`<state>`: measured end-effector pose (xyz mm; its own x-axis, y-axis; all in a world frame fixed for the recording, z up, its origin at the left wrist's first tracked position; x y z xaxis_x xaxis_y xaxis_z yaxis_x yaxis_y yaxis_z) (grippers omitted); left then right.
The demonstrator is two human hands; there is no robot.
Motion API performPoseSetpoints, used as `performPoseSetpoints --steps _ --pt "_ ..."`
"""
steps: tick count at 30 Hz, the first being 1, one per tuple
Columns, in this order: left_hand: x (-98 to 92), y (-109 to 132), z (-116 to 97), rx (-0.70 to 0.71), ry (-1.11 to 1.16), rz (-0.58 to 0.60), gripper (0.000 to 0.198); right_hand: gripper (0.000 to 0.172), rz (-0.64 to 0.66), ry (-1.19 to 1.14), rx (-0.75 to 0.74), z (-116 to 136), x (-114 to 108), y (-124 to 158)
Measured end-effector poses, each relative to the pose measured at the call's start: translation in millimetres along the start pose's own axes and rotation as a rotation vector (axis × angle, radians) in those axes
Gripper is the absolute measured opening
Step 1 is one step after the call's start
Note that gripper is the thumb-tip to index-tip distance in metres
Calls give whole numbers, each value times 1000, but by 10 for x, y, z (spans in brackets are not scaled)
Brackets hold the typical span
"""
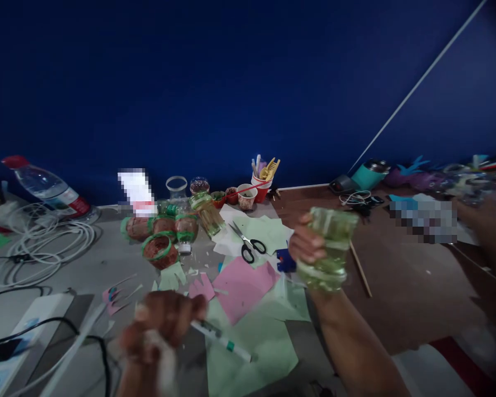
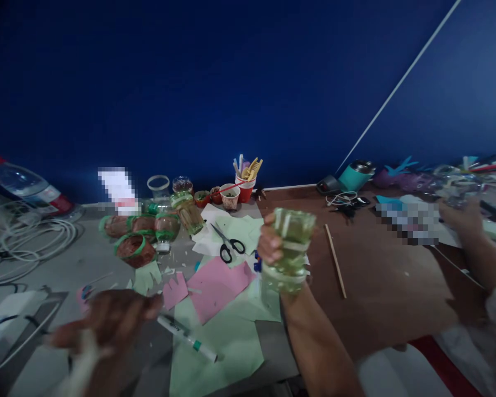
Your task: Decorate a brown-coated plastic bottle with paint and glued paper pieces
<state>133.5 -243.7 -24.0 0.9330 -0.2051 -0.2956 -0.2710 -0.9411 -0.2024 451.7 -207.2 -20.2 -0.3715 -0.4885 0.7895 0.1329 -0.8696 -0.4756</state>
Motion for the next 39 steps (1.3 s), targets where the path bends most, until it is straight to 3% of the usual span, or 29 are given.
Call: performPoseSetpoints --steps 1,3,5,9,11,18,29,39 --pt "94 -62 -45 33 147 90 70 58 -23 22 88 -73 6 -11" --pt "286 -167 -94 7 247 414 54 76 -103 118 236 -221 23 -24" --pt "407 -242 -87 13 125 492 44 82 -152 188 293 -315 36 -42" --pt "443 -304 20 157 -197 321 29 81 -152 197 269 -328 22 -87" --pt "419 -306 66 221 -274 266 34 81 -151 184 259 -309 -2 -94" --pt "338 -370 161 228 -491 -113 21 82 -216 207 213 -326 -47 -95" --pt "275 -449 234 337 -632 -215 16 79 -136 227 227 -347 13 -92" --pt "279 -465 245 295 -663 -248 25 73 -76 200 263 -326 107 -77"
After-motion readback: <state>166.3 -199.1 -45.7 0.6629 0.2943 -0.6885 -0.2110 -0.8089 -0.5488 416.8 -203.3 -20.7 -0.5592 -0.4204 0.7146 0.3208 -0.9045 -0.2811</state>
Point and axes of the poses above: each hand's wrist, its own y-axis away from the middle knuckle, its own x-axis out of the palm, z = x × y, the point moved 1 cm from there along -y, towards the middle knuckle, and after that the axes turned 5 degrees about -y, right-handed, at the moved point
